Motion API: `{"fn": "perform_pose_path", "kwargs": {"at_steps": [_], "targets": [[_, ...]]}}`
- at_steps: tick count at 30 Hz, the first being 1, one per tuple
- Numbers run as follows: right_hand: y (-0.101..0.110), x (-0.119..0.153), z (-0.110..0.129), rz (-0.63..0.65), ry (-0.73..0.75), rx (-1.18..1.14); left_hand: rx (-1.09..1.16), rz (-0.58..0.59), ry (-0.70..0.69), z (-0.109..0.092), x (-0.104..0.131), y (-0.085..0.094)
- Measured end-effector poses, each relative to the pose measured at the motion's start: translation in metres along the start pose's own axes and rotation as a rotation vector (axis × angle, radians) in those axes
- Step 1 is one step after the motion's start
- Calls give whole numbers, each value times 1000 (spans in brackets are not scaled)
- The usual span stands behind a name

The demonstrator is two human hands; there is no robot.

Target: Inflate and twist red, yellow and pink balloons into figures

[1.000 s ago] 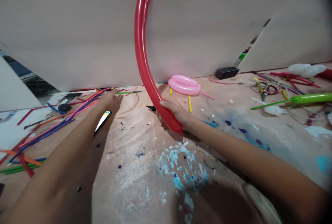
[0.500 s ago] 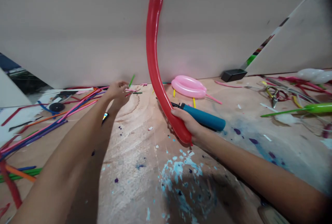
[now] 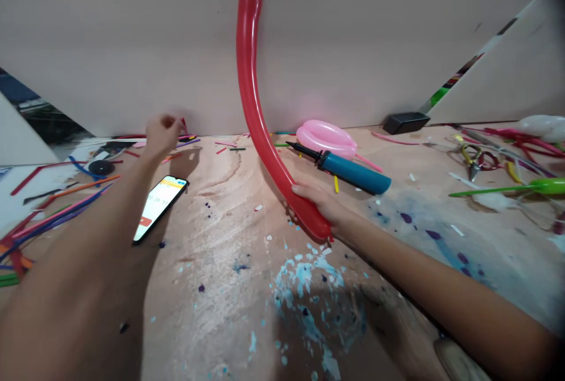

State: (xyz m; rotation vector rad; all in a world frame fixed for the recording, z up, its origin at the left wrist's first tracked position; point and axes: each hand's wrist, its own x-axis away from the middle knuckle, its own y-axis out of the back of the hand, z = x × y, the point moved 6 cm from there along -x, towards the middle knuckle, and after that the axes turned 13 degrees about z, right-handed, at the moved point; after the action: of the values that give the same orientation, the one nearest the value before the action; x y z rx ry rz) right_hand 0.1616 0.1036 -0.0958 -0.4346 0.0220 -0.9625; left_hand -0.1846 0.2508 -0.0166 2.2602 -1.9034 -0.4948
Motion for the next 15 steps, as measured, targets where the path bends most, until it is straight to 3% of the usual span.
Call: {"fn": "perform_pose_path", "kwargs": {"at_steps": [2,3,5,6,7,10,13,15], "targets": [[1,0,-1,13,-1,-2,-64,127,-128,-43,4,-15],[2,0,-1,21,4,-4,-115,299,-139,-57,7,-27],[4,-1,-3,35,10,-12,-273,584,-76,-67,12,-38],[5,-2,-4,42,10,-16,-394,640,-56,-65,13,-35],[5,-2,-5,49,10,-15,-546,629,-43,-57,11,-26],[6,-3,-6,56,9,-2,-999,385,100,-14,4,18],[6,-3,-5,50,13,6,-1102,355,170,31,10,41],[4,-3,-3,55,15,5,-1095,367,141,45,18,43]]}}
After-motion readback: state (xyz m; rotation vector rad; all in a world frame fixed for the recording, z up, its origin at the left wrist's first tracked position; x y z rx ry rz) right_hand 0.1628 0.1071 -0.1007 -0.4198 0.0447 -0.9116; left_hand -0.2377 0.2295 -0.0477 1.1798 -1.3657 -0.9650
